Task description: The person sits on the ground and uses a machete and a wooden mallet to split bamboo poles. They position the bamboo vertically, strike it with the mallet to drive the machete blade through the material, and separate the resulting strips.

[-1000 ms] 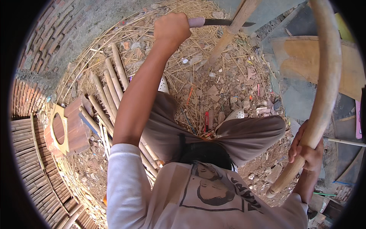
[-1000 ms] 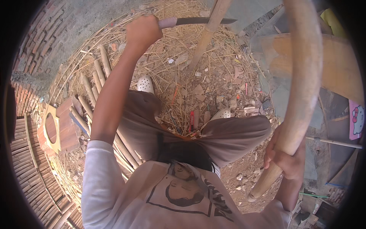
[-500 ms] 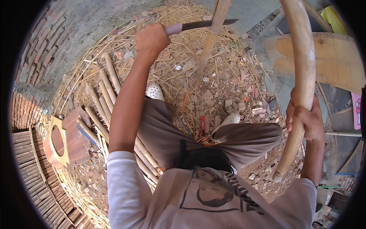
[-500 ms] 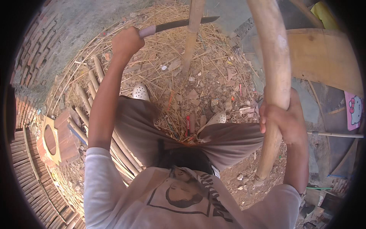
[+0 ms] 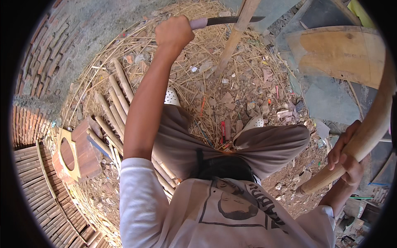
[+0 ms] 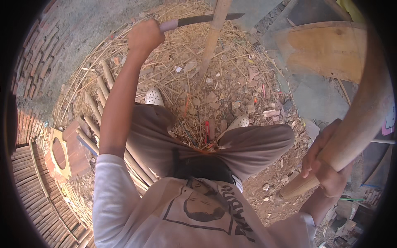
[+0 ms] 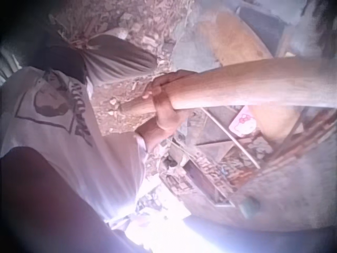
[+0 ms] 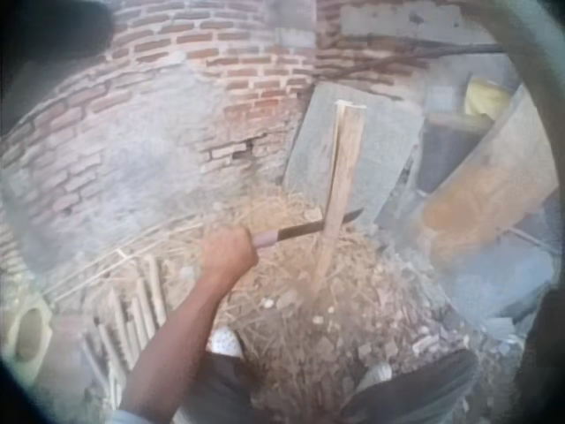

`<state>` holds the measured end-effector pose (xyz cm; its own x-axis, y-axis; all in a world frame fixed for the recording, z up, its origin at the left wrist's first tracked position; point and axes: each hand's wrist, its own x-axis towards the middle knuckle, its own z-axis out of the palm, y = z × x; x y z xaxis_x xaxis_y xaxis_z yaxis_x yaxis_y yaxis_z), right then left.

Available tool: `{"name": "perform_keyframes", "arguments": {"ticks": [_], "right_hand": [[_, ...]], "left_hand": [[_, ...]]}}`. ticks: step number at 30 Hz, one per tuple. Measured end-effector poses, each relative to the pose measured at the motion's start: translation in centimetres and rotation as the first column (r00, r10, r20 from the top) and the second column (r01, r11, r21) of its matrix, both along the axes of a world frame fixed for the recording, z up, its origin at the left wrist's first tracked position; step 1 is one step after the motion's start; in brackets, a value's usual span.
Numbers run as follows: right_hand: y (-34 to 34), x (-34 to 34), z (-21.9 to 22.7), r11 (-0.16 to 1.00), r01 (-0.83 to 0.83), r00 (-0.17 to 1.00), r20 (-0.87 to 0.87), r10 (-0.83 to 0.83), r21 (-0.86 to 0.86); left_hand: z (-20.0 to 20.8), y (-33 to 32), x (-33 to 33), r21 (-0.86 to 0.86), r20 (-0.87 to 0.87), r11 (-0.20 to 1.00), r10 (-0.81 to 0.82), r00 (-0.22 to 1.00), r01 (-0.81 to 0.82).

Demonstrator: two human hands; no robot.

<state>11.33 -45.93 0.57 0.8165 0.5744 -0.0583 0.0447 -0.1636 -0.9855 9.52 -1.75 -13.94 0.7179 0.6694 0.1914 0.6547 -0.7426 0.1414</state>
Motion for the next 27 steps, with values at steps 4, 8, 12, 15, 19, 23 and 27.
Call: {"name": "perform_keyframes", "arguments": {"ticks": [4, 8, 12, 15, 19, 23, 27], "right_hand": [[1.8, 1.3, -3.7, 0.982, 0.066, 0.964, 0.243, -0.108, 0.177], [-0.1, 2.0, -13.8, 0.830, -0.380, 0.778, -0.627, 0.048, -0.408], [-1.8, 2.0, -4.6, 0.967, -0.038, 0.933, -0.356, -0.055, -0.251], [-2.3, 2.1, 0.5, 0.986, -0.061, 0.997, 0.058, 0.052, 0.158], [0.9, 3.0, -2.2, 0.986, -0.057, 0.951, 0.308, 0.006, 0.158], [-0.8, 1.4, -13.6, 0.836, -0.263, 0.890, -0.455, 0.019, -0.481], [-1.4, 1.3, -6.1, 0.901, -0.240, 0.882, -0.469, 0.048, -0.360]], "left_hand": [[0.4, -0.2, -0.1, 0.006, -0.031, 1.000, 0.031, 0.999, -0.031], [0.6, -0.2, 0.9, 0.006, -0.045, 1.000, -0.011, 0.999, 0.011], [-0.9, -1.0, -1.1, 0.022, -0.050, 1.000, 0.017, 0.999, -0.016], [0.2, -0.9, 0.3, 0.005, -0.029, 1.000, 0.002, 1.000, -0.002], [0.2, -1.0, 0.0, 0.041, -0.026, 0.999, 0.009, 1.000, -0.008], [0.2, -1.4, 1.0, -0.043, -0.030, 0.998, -0.040, 0.999, 0.039], [-1.9, -1.6, -1.0, 0.004, -0.040, 1.000, 0.023, 0.999, -0.023]]}}
